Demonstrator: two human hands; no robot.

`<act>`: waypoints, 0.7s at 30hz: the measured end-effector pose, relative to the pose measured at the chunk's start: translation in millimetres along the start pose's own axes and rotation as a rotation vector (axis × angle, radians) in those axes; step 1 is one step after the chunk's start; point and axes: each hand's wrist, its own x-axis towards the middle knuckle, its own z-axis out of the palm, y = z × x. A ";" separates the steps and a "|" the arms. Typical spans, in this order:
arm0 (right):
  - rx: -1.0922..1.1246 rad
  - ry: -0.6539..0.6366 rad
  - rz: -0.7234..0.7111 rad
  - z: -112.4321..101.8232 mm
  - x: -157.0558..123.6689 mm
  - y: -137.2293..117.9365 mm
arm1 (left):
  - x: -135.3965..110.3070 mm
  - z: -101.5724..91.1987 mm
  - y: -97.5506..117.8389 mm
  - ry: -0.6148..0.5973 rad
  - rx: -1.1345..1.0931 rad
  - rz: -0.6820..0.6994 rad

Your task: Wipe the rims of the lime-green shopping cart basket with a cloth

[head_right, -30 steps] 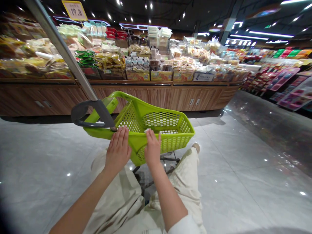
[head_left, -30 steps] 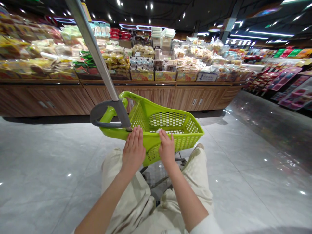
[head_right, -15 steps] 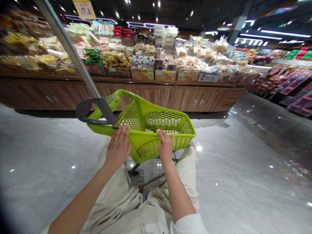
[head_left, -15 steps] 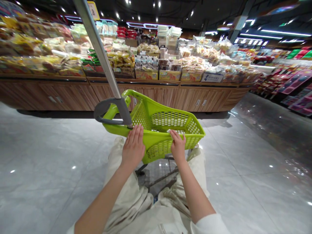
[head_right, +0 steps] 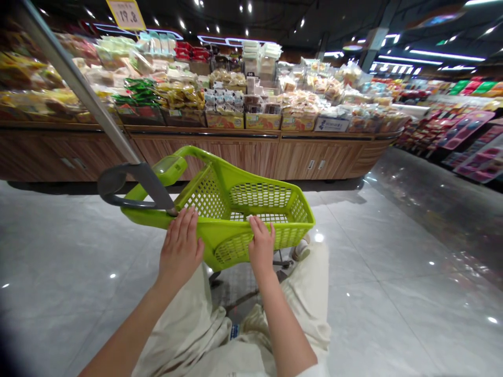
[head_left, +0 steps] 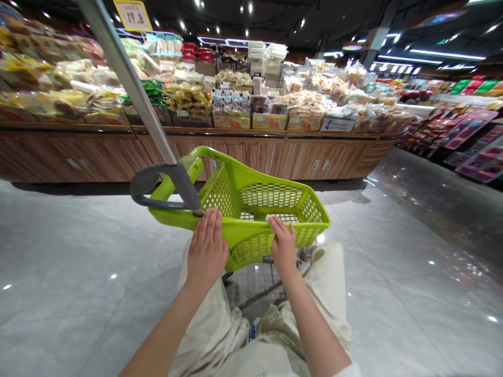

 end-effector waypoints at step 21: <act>-0.147 0.019 0.053 2.2 0.3 -22.3 | 1.9 2.3 6.7 -0.036 0.032 0.012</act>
